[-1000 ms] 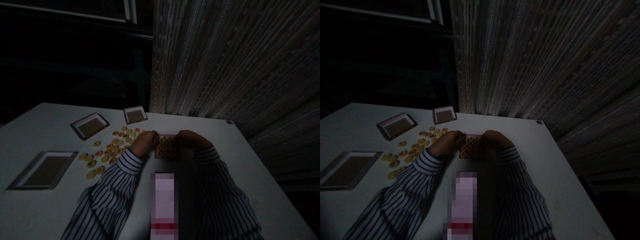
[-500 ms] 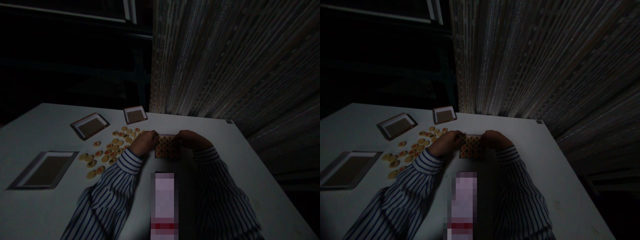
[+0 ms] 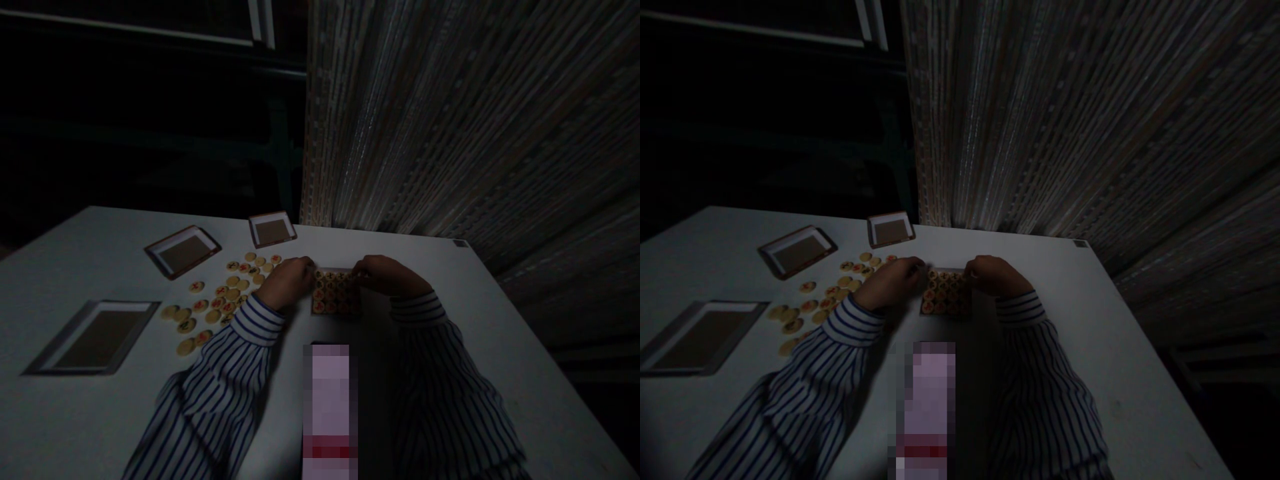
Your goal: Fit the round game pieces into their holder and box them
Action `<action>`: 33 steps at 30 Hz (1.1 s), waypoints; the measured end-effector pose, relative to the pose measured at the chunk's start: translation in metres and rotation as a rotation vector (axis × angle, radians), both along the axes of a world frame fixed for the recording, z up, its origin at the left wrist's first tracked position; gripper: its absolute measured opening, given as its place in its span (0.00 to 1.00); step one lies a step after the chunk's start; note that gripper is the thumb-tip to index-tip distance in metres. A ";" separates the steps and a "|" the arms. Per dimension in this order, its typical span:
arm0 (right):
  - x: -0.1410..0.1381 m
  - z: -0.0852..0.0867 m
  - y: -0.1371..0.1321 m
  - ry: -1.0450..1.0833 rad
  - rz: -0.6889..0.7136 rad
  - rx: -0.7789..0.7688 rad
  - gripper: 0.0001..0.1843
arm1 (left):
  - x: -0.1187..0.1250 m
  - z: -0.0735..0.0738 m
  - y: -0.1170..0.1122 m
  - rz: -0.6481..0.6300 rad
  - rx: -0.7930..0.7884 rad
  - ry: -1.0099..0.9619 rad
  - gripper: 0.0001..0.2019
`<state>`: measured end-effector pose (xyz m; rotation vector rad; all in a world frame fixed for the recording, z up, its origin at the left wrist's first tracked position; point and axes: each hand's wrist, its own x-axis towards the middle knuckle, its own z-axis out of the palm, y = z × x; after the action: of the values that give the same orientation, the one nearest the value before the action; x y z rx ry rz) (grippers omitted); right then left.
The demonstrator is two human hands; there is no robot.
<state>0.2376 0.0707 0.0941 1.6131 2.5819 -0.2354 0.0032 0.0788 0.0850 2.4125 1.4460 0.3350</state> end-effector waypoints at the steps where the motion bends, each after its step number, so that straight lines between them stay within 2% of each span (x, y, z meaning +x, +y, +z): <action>1: -0.001 0.004 -0.001 -0.006 -0.019 0.034 0.12 | -0.002 0.002 0.000 0.012 0.015 -0.008 0.16; 5: -0.006 0.019 -0.008 -0.019 -0.093 0.186 0.14 | -0.012 0.016 0.000 0.088 0.067 -0.107 0.17; 10: -0.012 0.031 -0.016 0.044 -0.071 0.233 0.14 | -0.032 0.036 -0.004 0.175 0.126 -0.250 0.16; 13: -0.015 0.036 -0.020 0.072 -0.045 0.260 0.13 | -0.045 0.040 -0.010 0.211 0.155 -0.328 0.15; 17: -0.021 0.040 -0.024 0.102 -0.007 0.305 0.14 | -0.058 0.034 -0.019 0.234 0.153 -0.419 0.16; 26: -0.028 0.036 -0.028 0.126 0.047 0.343 0.14 | -0.063 0.002 -0.033 0.249 0.112 -0.467 0.15; 29: -0.029 0.034 -0.029 0.128 0.045 0.339 0.14 | -0.062 0.001 -0.032 0.229 0.107 -0.442 0.15; 33: -0.030 0.034 -0.028 0.135 0.040 0.331 0.15 | -0.053 0.009 -0.023 0.166 0.137 -0.367 0.13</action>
<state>0.2079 0.0425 0.1278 1.6926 2.8769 0.0960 -0.0503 0.0555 0.0944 2.1819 1.4905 0.8903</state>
